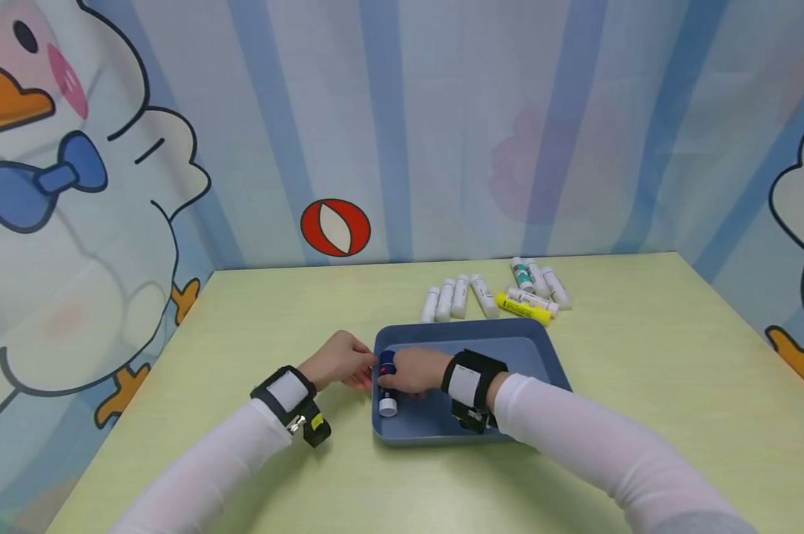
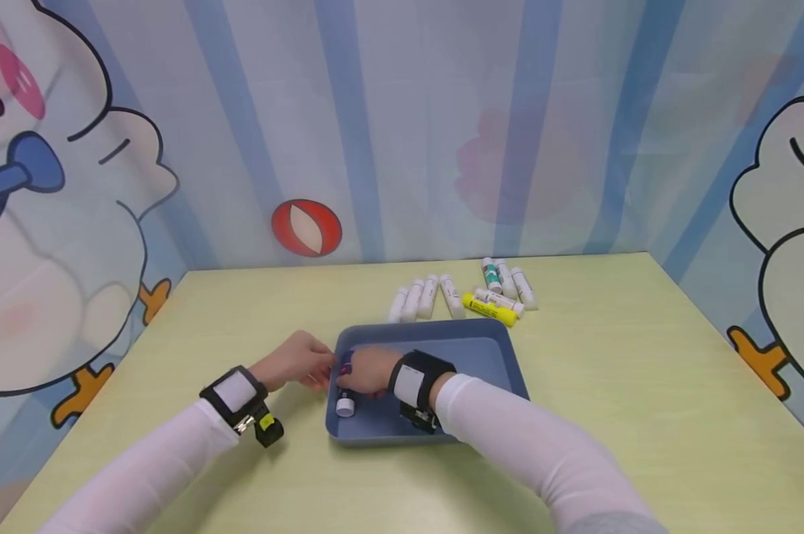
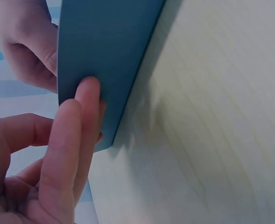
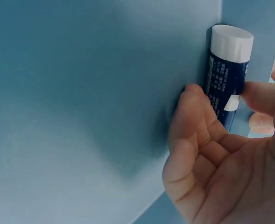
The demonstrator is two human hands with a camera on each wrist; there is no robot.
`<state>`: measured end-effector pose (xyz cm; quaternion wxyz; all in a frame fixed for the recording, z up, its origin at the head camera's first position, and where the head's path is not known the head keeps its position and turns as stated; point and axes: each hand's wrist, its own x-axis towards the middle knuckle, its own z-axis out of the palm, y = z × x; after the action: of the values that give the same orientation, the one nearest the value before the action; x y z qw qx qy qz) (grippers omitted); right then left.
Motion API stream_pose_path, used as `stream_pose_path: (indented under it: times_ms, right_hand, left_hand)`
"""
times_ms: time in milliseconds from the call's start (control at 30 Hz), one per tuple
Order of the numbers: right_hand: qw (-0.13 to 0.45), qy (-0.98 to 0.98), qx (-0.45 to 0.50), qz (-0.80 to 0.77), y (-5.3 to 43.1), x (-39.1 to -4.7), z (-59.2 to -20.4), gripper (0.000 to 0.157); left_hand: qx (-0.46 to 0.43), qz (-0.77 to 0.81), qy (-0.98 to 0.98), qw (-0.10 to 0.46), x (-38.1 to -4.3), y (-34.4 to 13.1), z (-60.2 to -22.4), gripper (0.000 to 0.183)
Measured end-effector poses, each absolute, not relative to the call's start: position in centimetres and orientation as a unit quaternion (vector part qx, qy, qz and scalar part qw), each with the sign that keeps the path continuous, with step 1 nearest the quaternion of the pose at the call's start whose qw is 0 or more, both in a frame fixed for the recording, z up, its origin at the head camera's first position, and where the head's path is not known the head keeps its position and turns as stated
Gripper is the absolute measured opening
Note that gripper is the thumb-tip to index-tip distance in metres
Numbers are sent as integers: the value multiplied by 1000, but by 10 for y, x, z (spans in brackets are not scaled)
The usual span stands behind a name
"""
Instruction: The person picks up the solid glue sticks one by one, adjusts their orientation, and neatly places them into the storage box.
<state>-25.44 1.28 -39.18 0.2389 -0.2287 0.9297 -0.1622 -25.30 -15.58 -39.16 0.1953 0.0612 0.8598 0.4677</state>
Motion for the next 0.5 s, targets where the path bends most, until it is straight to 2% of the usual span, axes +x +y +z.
stream_pose_path:
  times_ms: [267, 500]
  right_hand:
    - [242, 927, -229, -174, 17, -254, -390, 46]
    - [248, 925, -226, -175, 28, -260, -386, 39]
  left_hand:
    - [60, 462, 863, 198, -254, -155, -392, 19]
    - [50, 456, 866, 199, -255, -155, -393, 18]
